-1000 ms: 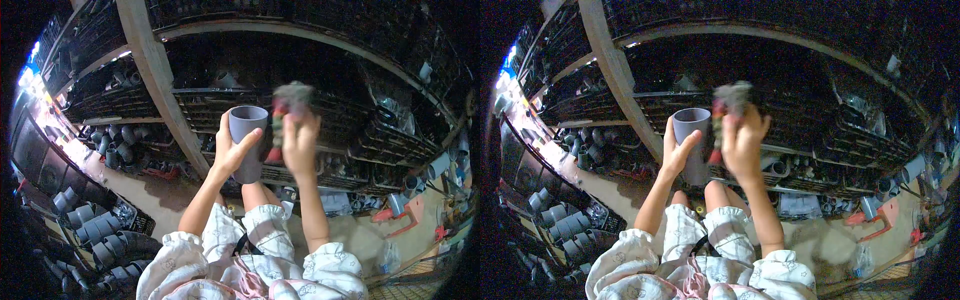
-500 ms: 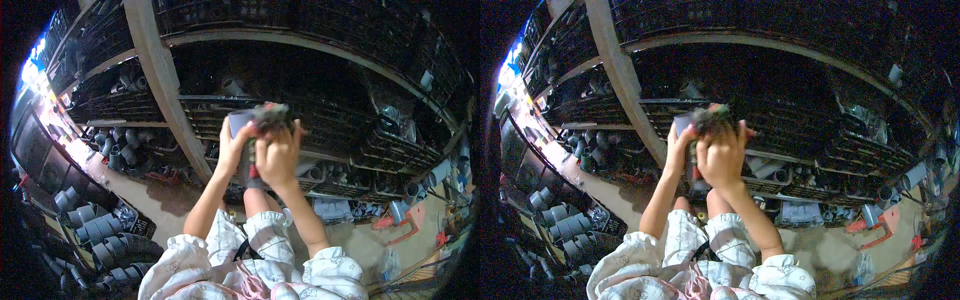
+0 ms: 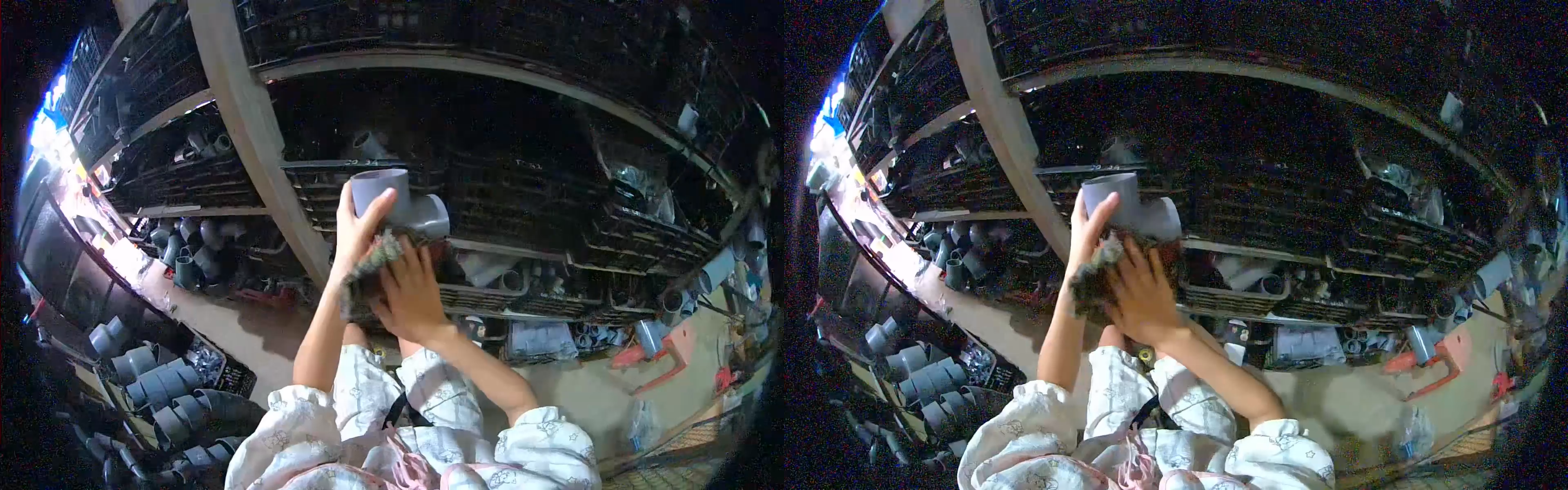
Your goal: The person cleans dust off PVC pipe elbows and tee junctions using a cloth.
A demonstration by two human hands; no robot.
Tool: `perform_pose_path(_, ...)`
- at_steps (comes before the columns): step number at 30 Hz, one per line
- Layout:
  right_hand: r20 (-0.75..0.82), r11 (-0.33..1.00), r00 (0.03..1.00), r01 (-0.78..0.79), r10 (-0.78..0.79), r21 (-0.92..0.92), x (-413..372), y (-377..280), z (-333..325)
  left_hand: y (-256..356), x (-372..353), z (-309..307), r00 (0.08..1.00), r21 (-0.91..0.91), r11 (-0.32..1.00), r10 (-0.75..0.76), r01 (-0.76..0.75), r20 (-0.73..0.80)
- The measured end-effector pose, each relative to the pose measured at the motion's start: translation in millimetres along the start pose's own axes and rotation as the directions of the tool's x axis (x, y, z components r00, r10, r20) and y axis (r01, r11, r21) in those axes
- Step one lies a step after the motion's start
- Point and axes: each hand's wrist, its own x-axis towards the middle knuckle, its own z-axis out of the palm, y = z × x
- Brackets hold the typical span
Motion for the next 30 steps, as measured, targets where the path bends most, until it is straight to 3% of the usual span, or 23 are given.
perform_pose_path(1, -0.046, 0.998, 0.999, -0.028, 0.025, -0.054, 1, 7, -1, -13, 5, -8, 0.994, 0.143, 0.985, 0.103, -0.096, -0.037)
perform_pose_path(4, -0.35, 0.965, 0.904, -0.19, 0.245, 0.183, 28, 25, -22, -11, -4, -3, 0.995, 0.124, 0.992, 0.034, -0.022, -0.096)
perform_pose_path(5, -0.255, 0.893, 0.885, -0.294, 0.389, 0.341, 29, 37, -29, -12, -3, -3, 0.994, 0.214, 0.975, 0.083, -0.065, -0.077)
perform_pose_path(6, -0.14, 0.787, 0.849, -0.393, 0.509, 0.476, 29, 52, -38, -11, -5, -2, 0.996, 0.168, 0.985, 0.046, -0.033, -0.077)
perform_pose_path(8, -0.109, 0.542, 0.663, -0.493, 0.741, 0.68, 31, 69, -67, -6, -11, 0, 0.997, 0.075, 0.997, -0.025, 0.03, -0.075)
perform_pose_path(10, -0.528, 0.671, 0.456, -0.242, 0.716, 0.701, 31, 76, -72, -2, -10, 0, 0.996, 0.069, 0.998, 0.002, 0.004, -0.094)
perform_pose_path(12, -0.656, 0.847, 0.557, -0.191, 0.509, 0.495, 30, 70, -69, -1, -7, 0, 0.992, 0.135, 0.989, 0.068, -0.053, -0.108)
perform_pose_path(13, -0.634, 0.913, 0.671, -0.177, 0.385, 0.368, 29, 55, -68, -1, -7, 1, 0.99, 0.142, 0.988, 0.076, -0.059, -0.116)
perform_pose_path(15, -0.465, 0.976, 0.871, -0.064, 0.157, 0.208, 25, 30, -48, -1, -6, 6, 0.988, 0.154, 0.986, 0.086, -0.066, -0.127)
perform_pose_path(16, -0.302, 0.992, 0.945, -0.112, 0.126, 0.062, 24, 14, -40, -4, -4, 5, 0.99, 0.135, 0.989, 0.076, -0.061, -0.115)
perform_pose_path(17, -0.376, 0.99, 0.919, -0.08, 0.12, 0.12, 19, 7, -22, -9, -1, 2, 0.993, 0.117, 0.992, 0.066, -0.054, -0.102)
perform_pose_path(20, -0.236, 0.991, 0.964, 0.129, -0.119, 0.025, 3, 1, -16, -4, 0, -5, 0.997, -0.081, 0.996, -0.047, 0.042, -0.053)
perform_pose_path(22, -0.281, 0.992, 0.957, 0.101, -0.076, 0.075, 18, 10, -32, -20, 10, -19, 0.992, -0.021, 0.992, -0.125, 0.125, 0.017)
perform_pose_path(24, -0.337, 0.994, 0.941, 0.045, -0.01, 0.098, 37, 13, -44, -40, 6, -18, 0.995, -0.09, 0.992, 0.092, -0.089, 0.036)
perform_pose_path(26, -0.406, 0.995, 0.91, -0.046, 0.078, 0.087, 49, 11, -47, -21, -7, -4, 0.998, -0.234, 0.971, -0.05, 0.056, 0.031)
perform_pose_path(28, -0.32, 1.0, 0.947, -0.019, 0.021, 0.01, 38, 0, -41, -49, 15, -28, 0.986, -0.197, 0.978, 0.098, -0.07, 0.137)
perform_pose_path(29, -0.239, 1.0, 0.971, 0.026, -0.029, -0.013, 28, -4, -35, 1, 9, -10, 0.994, 0.068, 0.992, -0.105, 0.105, -0.005)
perform_pose_path(30, -0.159, 0.997, 0.984, 0.076, -0.08, -0.032, 19, -6, -28, 8, 10, -8, 0.999, 0.046, 0.998, -0.04, 0.039, 0.006)
